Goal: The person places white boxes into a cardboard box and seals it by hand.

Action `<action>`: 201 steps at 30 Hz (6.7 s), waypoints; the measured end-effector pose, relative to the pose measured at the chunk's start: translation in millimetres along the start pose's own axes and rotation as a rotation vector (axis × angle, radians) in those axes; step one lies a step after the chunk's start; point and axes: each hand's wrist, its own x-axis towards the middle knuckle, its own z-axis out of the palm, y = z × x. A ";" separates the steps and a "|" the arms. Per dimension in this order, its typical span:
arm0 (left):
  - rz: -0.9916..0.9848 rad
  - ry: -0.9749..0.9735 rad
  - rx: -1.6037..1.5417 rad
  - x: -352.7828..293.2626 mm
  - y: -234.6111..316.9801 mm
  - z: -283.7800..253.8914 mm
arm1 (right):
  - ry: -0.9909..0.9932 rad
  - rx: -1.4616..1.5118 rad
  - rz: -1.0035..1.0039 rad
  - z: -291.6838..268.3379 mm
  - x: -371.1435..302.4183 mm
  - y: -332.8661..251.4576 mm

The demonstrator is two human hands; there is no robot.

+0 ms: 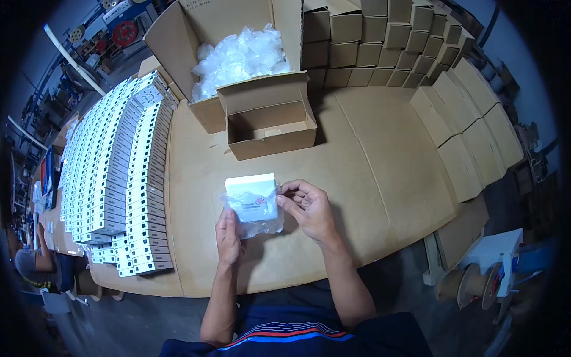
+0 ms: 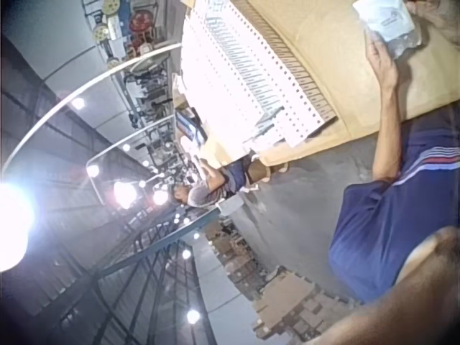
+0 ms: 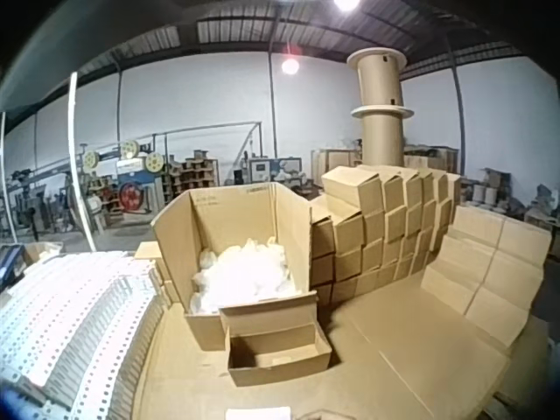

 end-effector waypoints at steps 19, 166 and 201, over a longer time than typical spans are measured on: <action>-0.085 -0.057 -0.100 8.0 23.2 7.8 | -0.067 0.080 -0.094 4.7 -3.3 17.5; 0.932 0.520 1.595 347.1 185.7 -203.3 | -0.215 -0.769 -0.399 282.5 419.3 43.4; 0.818 -0.005 1.083 260.0 180.2 48.2 | 0.129 -0.975 -0.635 18.0 243.9 -137.1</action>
